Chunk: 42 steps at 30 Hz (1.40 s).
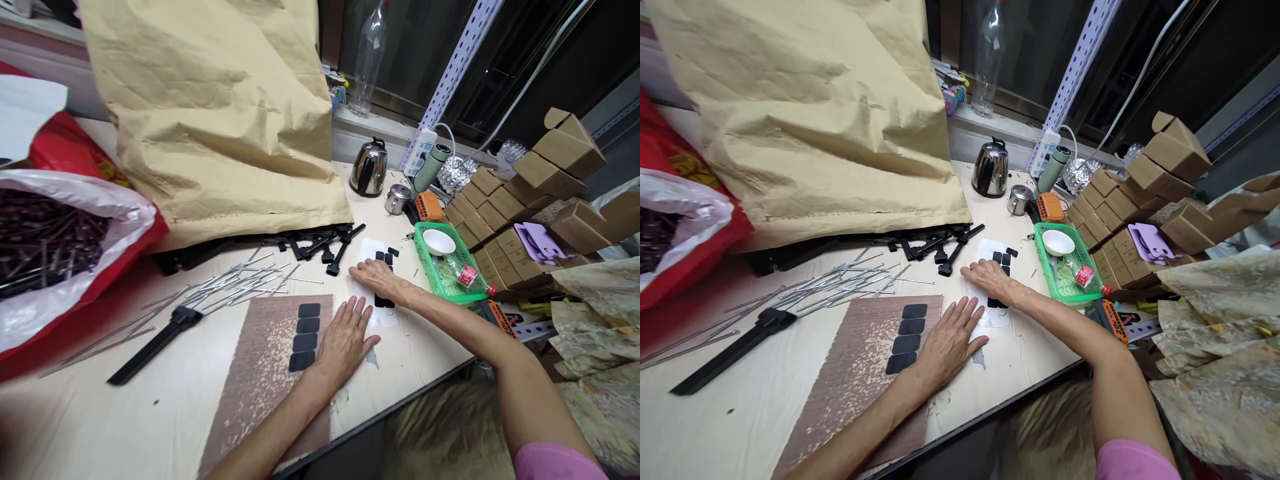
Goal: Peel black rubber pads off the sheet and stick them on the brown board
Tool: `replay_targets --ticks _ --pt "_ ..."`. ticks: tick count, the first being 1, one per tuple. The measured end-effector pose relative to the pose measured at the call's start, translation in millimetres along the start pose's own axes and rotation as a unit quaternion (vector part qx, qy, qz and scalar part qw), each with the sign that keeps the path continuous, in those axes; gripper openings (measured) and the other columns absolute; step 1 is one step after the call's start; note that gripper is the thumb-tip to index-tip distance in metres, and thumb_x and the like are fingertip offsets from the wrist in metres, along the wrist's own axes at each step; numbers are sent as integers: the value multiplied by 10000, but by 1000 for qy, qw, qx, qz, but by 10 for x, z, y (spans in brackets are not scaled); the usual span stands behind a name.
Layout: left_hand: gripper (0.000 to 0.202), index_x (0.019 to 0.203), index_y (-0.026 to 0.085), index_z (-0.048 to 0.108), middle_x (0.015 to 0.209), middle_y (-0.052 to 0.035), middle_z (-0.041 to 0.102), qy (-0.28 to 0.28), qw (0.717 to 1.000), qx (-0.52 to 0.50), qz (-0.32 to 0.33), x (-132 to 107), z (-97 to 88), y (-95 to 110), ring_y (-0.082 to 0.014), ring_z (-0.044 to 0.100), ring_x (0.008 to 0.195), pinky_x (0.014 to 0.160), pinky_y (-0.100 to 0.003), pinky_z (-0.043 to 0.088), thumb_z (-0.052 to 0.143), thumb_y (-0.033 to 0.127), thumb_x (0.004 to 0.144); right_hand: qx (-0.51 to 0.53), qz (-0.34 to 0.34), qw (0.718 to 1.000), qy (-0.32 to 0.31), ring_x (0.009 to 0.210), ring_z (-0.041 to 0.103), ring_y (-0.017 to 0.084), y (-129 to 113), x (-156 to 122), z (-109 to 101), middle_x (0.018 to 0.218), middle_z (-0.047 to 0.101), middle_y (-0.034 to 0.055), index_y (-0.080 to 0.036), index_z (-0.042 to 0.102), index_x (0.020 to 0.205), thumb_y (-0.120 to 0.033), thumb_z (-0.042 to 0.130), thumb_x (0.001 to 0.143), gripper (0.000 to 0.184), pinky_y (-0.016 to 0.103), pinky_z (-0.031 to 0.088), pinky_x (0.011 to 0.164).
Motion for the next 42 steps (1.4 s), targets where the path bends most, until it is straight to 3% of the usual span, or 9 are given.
replay_targets --ticks 9,22,30,42 --pt "503 1307 133 530 1384 -163 530 5 1000 -7 -2 -3 34 -3 -300 450 1317 1064 -460 385 469 429 905 19 9 1000 -7 990 580 206 142 10 62 1021 638 102 -168 467 1159 -47 431 898 290 271 429 698" --pt "490 1292 125 544 1389 -174 519 -9 1000 -25 -15 12 -14 6 -306 440 1326 1069 -466 393 499 406 893 18 39 999 -2 1020 576 220 90 80 65 1055 635 107 -176 452 1161 -51 437 884 305 285 426 714" --pt "498 1286 103 546 1373 -183 534 -23 1000 -13 -11 31 -46 14 -304 458 1312 1062 -450 399 507 403 890 111 30 990 83 878 562 194 209 76 196 935 638 78 -163 525 992 -20 450 810 243 267 371 689" --pt "471 1289 144 545 1374 -161 539 -14 1000 -25 -6 19 -40 -8 -303 465 1307 1053 -464 413 507 396 893 209 100 951 202 664 479 141 821 232 280 767 552 -11 -171 489 960 -50 412 685 310 224 340 624"
Point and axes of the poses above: each hand's wrist, its own x-axis towards the middle knuckle, its own z-axis out of the palm, y = z × x, the point moved 2 cm from there along x, towards the middle knuckle
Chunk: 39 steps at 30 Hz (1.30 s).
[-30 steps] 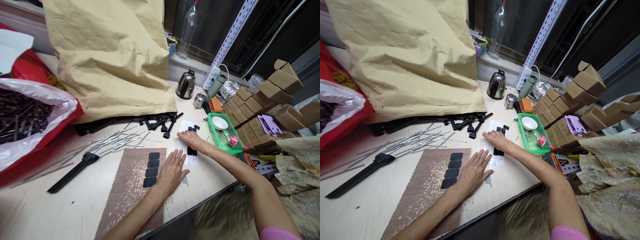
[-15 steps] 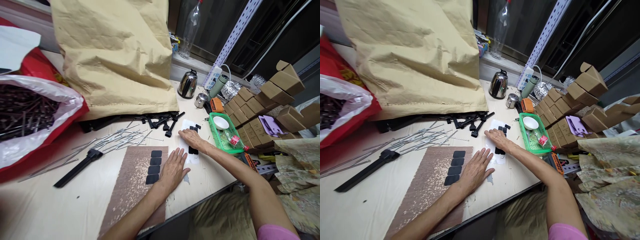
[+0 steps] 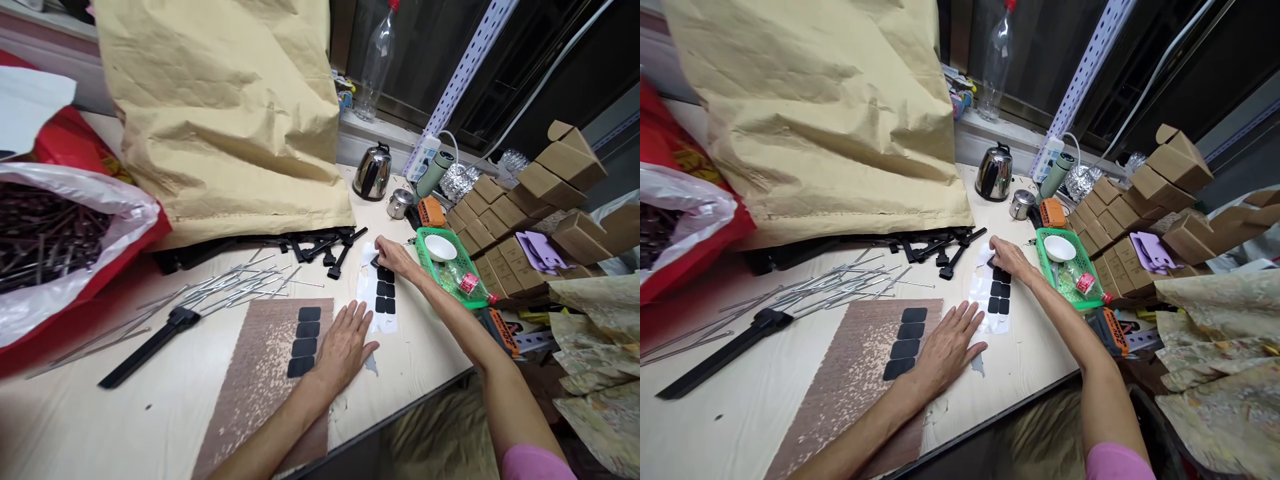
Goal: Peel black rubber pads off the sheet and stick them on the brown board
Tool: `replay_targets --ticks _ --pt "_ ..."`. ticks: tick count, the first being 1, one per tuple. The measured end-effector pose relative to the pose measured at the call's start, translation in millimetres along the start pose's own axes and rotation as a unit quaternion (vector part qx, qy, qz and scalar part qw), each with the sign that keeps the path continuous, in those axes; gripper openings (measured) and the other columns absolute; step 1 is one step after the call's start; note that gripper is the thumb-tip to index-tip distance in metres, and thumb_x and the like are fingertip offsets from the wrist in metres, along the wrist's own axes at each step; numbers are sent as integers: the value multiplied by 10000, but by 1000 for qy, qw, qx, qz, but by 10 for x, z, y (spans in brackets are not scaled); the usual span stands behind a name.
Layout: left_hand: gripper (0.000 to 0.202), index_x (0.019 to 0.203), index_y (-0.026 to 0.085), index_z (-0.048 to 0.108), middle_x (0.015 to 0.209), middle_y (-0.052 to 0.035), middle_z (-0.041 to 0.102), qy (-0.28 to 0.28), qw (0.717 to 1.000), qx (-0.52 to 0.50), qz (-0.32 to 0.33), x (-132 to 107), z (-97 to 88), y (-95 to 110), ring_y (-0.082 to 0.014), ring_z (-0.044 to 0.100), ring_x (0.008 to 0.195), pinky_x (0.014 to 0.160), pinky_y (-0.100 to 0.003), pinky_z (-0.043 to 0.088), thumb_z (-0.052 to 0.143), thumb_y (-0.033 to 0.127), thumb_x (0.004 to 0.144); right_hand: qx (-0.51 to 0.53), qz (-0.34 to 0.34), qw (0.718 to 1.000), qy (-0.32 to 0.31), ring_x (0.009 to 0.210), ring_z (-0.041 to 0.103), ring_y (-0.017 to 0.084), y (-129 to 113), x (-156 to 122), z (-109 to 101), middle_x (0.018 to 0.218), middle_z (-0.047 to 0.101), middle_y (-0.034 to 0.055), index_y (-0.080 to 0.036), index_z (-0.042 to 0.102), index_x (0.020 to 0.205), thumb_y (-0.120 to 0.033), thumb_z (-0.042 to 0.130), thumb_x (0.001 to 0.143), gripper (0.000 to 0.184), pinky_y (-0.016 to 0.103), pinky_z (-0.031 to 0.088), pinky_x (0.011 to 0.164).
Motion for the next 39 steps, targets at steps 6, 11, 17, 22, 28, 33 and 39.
replay_targets --ticks 6,11,17,22,28,33,39 --pt "448 1281 152 553 1385 -166 527 7 999 -37 -1 -9 -2 8 -310 452 1316 1058 -487 408 504 372 894 22 30 996 75 669 486 145 63 76 -197 775 533 2 -160 472 1000 -62 362 716 320 242 377 652" --pt "362 1016 185 688 1248 -142 625 67 929 -320 -173 93 -388 -114 -260 613 1116 909 -422 521 430 416 909 -1 -104 973 204 811 533 175 -205 -306 -323 838 564 56 -204 496 880 -117 330 842 191 319 440 758" --pt "466 703 135 650 642 -16 594 -33 606 -638 -474 42 -846 -277 -112 562 520 475 -234 474 701 593 633 -64 -410 902 115 796 562 169 -702 -980 -117 849 595 45 -258 556 816 -175 360 916 235 334 493 694" --pt "371 588 156 548 523 47 523 -67 586 -654 -473 -151 -912 -261 -55 444 421 389 -169 338 812 401 497 -47 -516 840 160 744 569 133 -1021 -1220 -50 808 584 -2 -277 546 774 -151 444 892 200 274 497 641" --pt "235 518 166 543 391 62 450 -46 633 -612 -471 -315 -1011 -231 -52 353 369 385 -181 240 715 325 510 2 -559 791 247 762 582 128 -1194 -1382 -68 827 598 9 -253 564 794 -108 476 885 192 270 517 692" --pt "189 549 167 576 407 79 428 114 655 -558 -497 -502 -1131 -213 -52 330 392 406 -194 229 667 329 513 91 -358 885 281 924 615 174 -1357 -1479 38 969 636 96 -181 594 999 -138 416 917 201 332 549 744" --pt "266 603 175 569 394 92 404 147 616 -570 -523 -731 -1059 -110 -52 313 361 384 -196 208 678 402 518 179 -244 912 278 990 619 206 -1633 -1498 215 1050 657 139 -164 616 956 -303 559 914 156 377 544 813"
Point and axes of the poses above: each hand's wrist, its own x-axis towards the middle knuckle, its own z-axis out of the palm, y = z × x, the point moved 2 cm from there along x, towards the middle knuckle
